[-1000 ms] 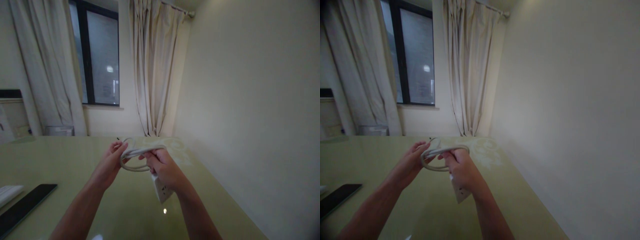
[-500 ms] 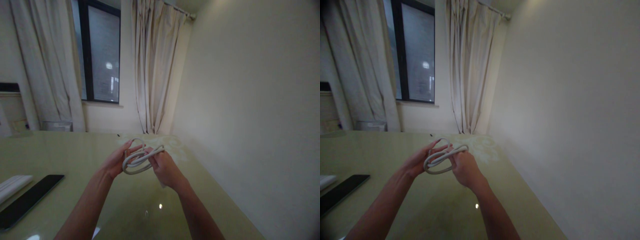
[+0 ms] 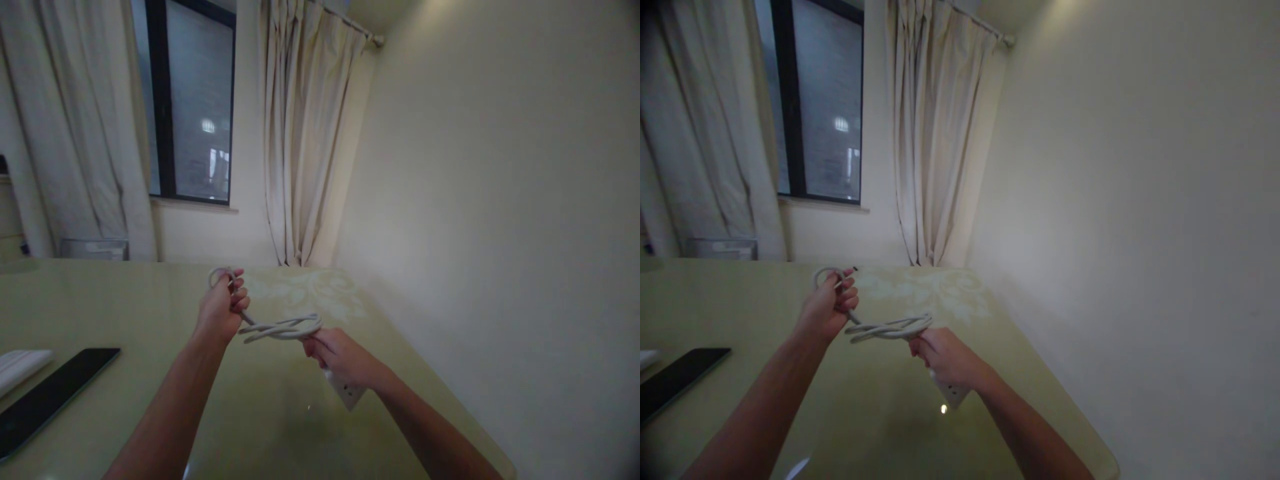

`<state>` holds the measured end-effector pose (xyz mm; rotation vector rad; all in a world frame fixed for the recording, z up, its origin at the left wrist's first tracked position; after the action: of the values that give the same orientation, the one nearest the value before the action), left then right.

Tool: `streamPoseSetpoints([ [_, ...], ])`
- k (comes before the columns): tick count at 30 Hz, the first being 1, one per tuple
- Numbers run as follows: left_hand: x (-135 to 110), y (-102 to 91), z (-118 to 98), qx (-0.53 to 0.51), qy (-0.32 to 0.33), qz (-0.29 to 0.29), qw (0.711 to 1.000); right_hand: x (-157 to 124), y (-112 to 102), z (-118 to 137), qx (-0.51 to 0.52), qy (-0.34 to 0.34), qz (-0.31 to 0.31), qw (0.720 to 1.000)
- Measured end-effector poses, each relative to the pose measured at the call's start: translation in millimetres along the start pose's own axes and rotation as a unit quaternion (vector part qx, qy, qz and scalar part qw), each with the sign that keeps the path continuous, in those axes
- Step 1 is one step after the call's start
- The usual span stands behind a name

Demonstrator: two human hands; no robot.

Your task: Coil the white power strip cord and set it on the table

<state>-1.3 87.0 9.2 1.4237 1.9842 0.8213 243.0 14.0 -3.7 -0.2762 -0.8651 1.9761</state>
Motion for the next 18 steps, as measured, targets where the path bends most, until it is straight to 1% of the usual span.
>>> streamPoseSetpoints([
  [3,9.8,-25.3,-24.1,-0.014,0.045,-0.056,0.997,-22.4,-9.7,-19.5,0.002,0.040,0.029,0.999],
  [5,14.7,-36.1,-34.1,-0.012,0.060,-0.073,0.995,-34.5,-18.5,-28.8,-0.005,0.051,0.037,0.998],
  [8,18.5,-38.9,-38.1,0.000,0.080,-0.069,0.994,-40.4,-32.4,-40.3,-0.031,0.060,0.011,0.998],
  [10,20.2,-33.9,-38.1,0.048,0.100,-0.044,0.993,-37.3,-39.4,-47.4,-0.029,0.072,-0.025,0.997],
  [12,23.3,-31.2,-37.0,0.140,0.118,-0.025,0.983,-31.8,-42.2,-52.9,0.025,0.087,-0.063,0.994],
  [14,29.5,-35.3,-33.3,0.226,0.125,-0.020,0.966,-24.8,-39.4,-55.7,0.124,0.103,-0.090,0.983],
  [16,39.1,-47.5,-25.3,0.274,0.114,-0.030,0.955,-16.3,-31.2,-55.3,0.232,0.122,-0.096,0.960],
  [18,49.8,-63.3,-15.1,0.302,0.098,-0.044,0.947,-5.6,-21.4,-51.6,0.324,0.133,-0.098,0.932],
])
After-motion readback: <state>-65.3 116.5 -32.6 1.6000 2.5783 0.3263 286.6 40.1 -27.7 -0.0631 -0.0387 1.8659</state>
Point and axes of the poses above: each hand's wrist, its own x-axis towards the middle knuckle, its own y-axis out of the palm, z = x × y, the point moved 8 cm from there along x, towards the middle knuckle, and after that the axes turned 1 degree about x, right-handed, at the moved point
